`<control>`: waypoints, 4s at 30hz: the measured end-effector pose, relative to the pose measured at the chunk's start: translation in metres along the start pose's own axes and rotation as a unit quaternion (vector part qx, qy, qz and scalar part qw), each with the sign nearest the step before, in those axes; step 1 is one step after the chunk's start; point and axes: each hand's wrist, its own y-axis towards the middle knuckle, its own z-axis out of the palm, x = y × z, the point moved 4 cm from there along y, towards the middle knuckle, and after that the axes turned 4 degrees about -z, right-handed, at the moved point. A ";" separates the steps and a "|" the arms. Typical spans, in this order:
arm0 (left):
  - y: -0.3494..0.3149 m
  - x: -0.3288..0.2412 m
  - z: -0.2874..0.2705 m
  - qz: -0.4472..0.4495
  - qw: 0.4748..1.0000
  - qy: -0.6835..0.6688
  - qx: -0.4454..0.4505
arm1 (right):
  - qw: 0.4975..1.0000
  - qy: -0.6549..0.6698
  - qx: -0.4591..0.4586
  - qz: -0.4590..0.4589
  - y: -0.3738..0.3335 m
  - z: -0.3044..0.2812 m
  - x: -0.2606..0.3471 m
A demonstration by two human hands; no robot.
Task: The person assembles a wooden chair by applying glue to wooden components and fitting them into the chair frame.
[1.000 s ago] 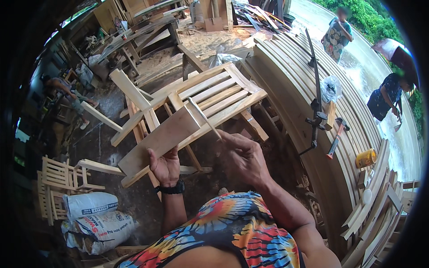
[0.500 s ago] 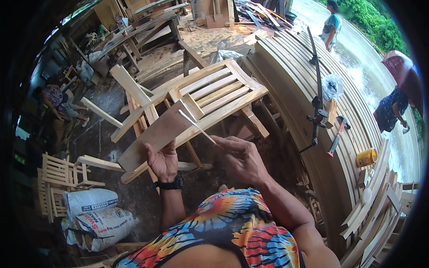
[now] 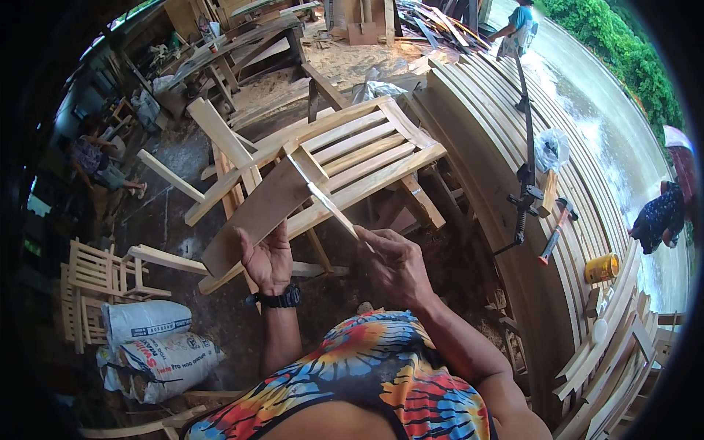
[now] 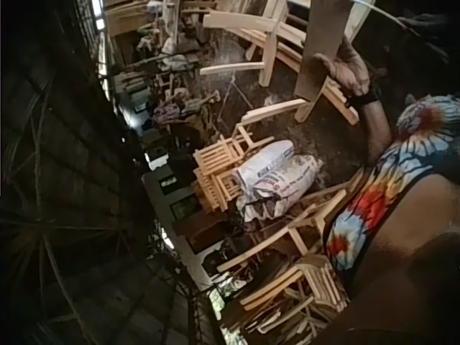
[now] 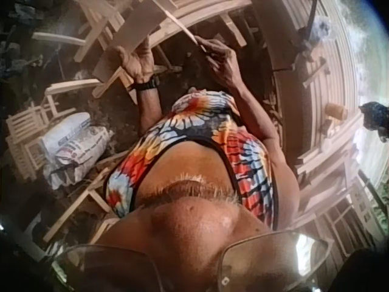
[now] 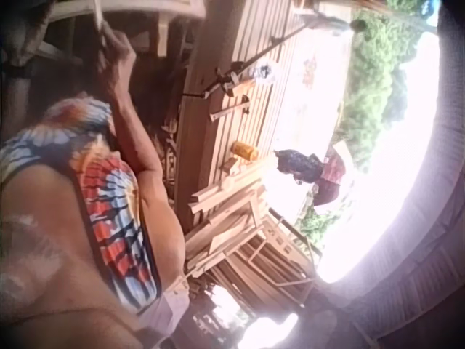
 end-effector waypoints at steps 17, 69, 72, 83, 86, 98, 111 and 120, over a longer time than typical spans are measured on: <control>0.055 -0.114 0.040 0.133 0.844 0.519 0.030 | 0.989 0.104 -0.075 0.079 -0.041 -0.054 -0.011; 0.051 -0.125 -0.034 0.401 0.617 0.654 -0.176 | 0.987 0.060 -0.085 0.120 -0.037 -0.048 -0.026; 0.050 -0.124 -0.033 0.397 0.607 0.664 -0.182 | 0.986 0.071 -0.088 0.125 -0.034 -0.051 -0.030; 0.047 -0.160 -0.062 0.422 0.605 0.629 -0.246 | 0.980 0.087 -0.082 0.157 -0.024 -0.078 -0.047; 0.048 -0.149 -0.061 0.425 0.583 0.647 -0.247 | 0.980 0.078 -0.074 0.170 -0.020 -0.087 -0.053; 0.061 -0.080 -0.044 0.410 0.449 0.757 -0.238 | 0.971 0.087 -0.073 0.212 -0.003 -0.102 -0.067; 0.064 -0.068 -0.058 0.391 0.466 0.756 -0.239 | 0.964 0.069 -0.017 0.258 0.023 -0.120 -0.090; 0.063 -0.076 -0.067 0.366 0.473 0.762 -0.250 | 0.973 0.090 0.003 0.214 0.030 -0.114 -0.075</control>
